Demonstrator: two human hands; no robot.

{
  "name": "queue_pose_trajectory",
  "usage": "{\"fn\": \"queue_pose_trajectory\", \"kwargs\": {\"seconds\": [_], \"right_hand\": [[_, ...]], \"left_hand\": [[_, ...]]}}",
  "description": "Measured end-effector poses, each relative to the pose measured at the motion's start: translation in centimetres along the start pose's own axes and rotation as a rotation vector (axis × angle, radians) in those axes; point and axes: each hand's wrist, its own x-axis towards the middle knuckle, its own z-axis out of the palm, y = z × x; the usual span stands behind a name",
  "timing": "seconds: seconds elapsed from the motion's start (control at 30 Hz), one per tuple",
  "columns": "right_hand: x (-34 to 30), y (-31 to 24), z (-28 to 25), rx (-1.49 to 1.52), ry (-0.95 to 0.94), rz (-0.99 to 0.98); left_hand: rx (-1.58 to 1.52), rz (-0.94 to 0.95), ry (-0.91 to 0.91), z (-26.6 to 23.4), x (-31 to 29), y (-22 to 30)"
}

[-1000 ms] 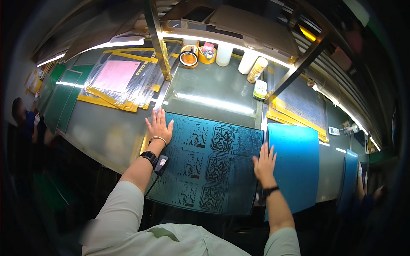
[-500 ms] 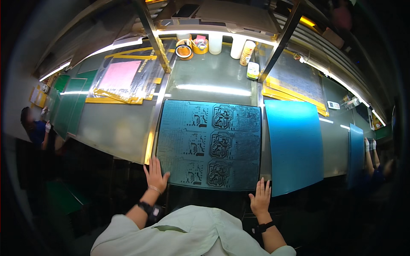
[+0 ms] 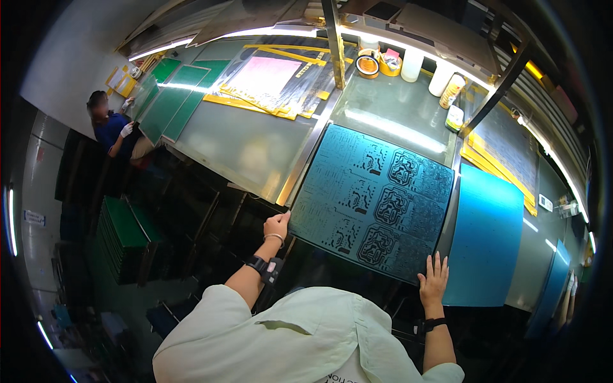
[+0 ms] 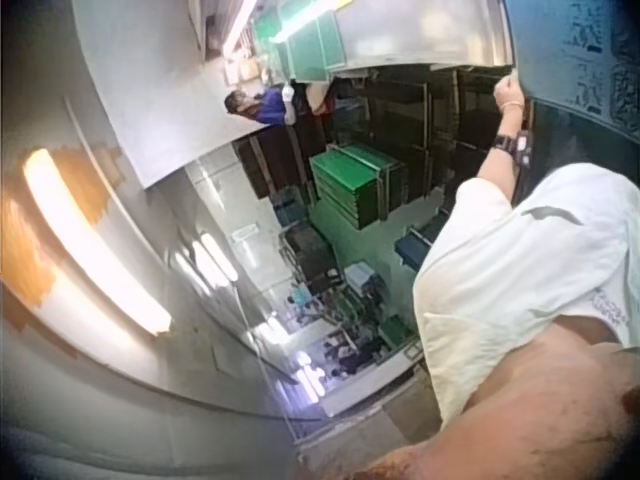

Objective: The recorder is inspecting and organizing blue sheets and patterned transparent plates on workstations and placing them in racks.

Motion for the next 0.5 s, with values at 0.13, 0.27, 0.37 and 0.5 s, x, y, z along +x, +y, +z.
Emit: {"fn": "queue_pose_trajectory", "kwargs": {"seconds": [0.13,0.27,0.37,0.5], "right_hand": [[-1.8,1.7,-0.2,-0.031,0.095,0.07],[-3.3,0.1,-0.3,0.063,0.15,-0.029],[-4.8,1.4,1.9,0.198,0.09,-0.121],[-3.7,2.8,1.1,0.018,0.065,-0.156]], "left_hand": [[-0.148,-0.002,-0.262,1.3,0.8,1.8],[-0.567,-0.166,-0.513,-1.4,-0.9,2.2],[-0.547,-0.314,-0.497,-1.1,0.9,-0.9],[-0.456,-0.145,-0.603,0.8,7.2,-8.3]]}}
